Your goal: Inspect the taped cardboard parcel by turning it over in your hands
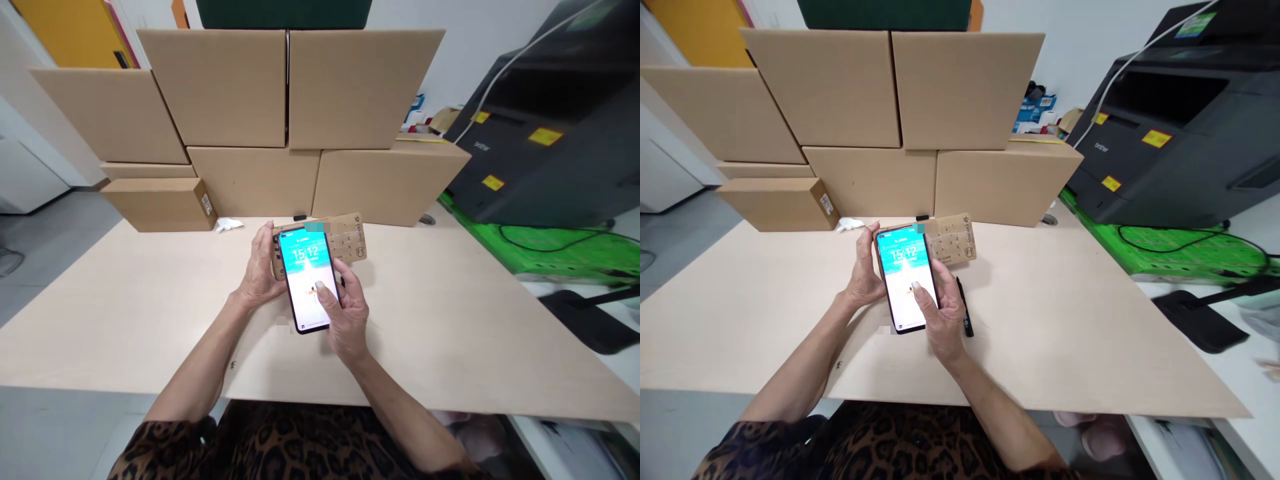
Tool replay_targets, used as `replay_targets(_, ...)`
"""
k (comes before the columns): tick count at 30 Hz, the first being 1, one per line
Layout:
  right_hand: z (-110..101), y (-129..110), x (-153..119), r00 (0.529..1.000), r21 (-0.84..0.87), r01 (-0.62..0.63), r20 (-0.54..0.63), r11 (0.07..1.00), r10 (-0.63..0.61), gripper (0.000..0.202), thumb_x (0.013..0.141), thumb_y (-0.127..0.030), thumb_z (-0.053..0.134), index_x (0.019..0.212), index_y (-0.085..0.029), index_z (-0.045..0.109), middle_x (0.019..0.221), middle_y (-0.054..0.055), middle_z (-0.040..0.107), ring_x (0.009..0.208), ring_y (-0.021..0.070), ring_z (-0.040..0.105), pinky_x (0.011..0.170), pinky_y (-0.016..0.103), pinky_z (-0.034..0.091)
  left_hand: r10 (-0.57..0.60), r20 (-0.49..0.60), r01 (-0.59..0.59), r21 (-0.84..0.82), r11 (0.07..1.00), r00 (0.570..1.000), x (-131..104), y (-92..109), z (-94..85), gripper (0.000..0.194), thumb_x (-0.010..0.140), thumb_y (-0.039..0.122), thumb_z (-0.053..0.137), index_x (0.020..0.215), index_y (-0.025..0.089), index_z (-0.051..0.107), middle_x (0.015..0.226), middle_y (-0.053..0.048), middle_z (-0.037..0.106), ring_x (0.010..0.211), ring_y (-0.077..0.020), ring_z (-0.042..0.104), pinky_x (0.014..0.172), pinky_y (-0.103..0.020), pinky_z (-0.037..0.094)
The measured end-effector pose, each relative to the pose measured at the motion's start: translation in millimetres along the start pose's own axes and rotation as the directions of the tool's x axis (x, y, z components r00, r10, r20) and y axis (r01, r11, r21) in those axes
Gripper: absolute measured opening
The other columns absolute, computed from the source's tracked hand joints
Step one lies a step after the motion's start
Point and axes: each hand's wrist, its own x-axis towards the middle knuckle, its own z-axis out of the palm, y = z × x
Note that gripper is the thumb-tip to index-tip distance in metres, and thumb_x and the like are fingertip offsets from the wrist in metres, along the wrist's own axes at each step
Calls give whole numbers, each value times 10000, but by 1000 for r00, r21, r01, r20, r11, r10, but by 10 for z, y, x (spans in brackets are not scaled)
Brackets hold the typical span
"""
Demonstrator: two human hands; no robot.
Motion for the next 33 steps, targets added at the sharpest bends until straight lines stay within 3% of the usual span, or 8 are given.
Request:
replay_targets(5,-25,-55,7,999,4,-26,-25,1000,26,557,813,-428,902,1300,-274,679,1081,42,864,914,236,828,815,412,696,21,-3,-21,0,1000,1000,13,8,-11,1333,804,601,886,1756,255,19,1683,-256,391,1544,-430,450,1210,-616,484)
replay_targets(9,-221,-151,99,994,-42,-17,-112,999,12,638,780,-444,927,1325,-231,672,1056,69,854,843,243,816,748,415,687,30,14,-30,6,1000,999,32,25,-23,1299,826,529,884,1756,216,33,1683,-260,377,1545,-435,435,1188,-642,504)
replay_targets(12,-537,-208,292,962,-92,72,-255,993,-94,586,759,-447,934,1245,-215,703,1111,72,833,862,222,799,763,391,670,34,20,-34,6,999,999,35,38,-20,1304,816,485,896,1756,216,32,1688,-258,361,1537,-447,432,1172,-675,509)
replay_targets(17,-1287,-183,848,826,-285,182,-475,941,-304,645,658,-531,922,1154,-190,693,1052,74,793,871,222,773,848,420,651,33,8,-33,11,999,999,23,32,-2,1336,781,452,930,1756,230,44,1683,-250,362,1539,-440,430,1181,-667,505)
replay_targets(20,-1680,-97,1162,861,-474,25,-437,880,-259,738,624,-660,826,1163,-192,641,1030,85,763,891,244,756,847,451,642,34,5,-34,2,999,999,16,9,-1,1317,790,486,922,1756,240,61,1685,-249,362,1546,-436,426,1184,-666,503)
replay_targets(23,-1903,6,1360,878,-524,-80,-441,848,-189,718,556,-645,829,1085,-205,623,884,48,734,771,241,720,737,441,628,45,6,-45,-6,999,999,16,-7,-7,1289,797,513,914,1753,266,86,1689,-241,362,1548,-434,426,1177,-677,506)
replay_targets(28,-1983,113,1482,913,-646,-202,-397,736,-97,665,662,-618,777,1130,-164,644,849,59,734,726,241,703,684,418,614,97,-17,-97,-17,995,995,27,-1,-16,1211,832,468,895,1749,249,136,1685,-244,352,1564,-425,408,1184,-666,507)
replay_targets(33,-1943,4,1474,938,-842,-284,-344,458,-51,613,878,-531,659,1325,-113,638,1093,171,775,1029,323,739,912,473,598,106,-22,-107,-34,994,994,23,3,-16,1161,837,453,894,1737,265,187,1684,-237,341,1580,-416,398,1208,-653,485)
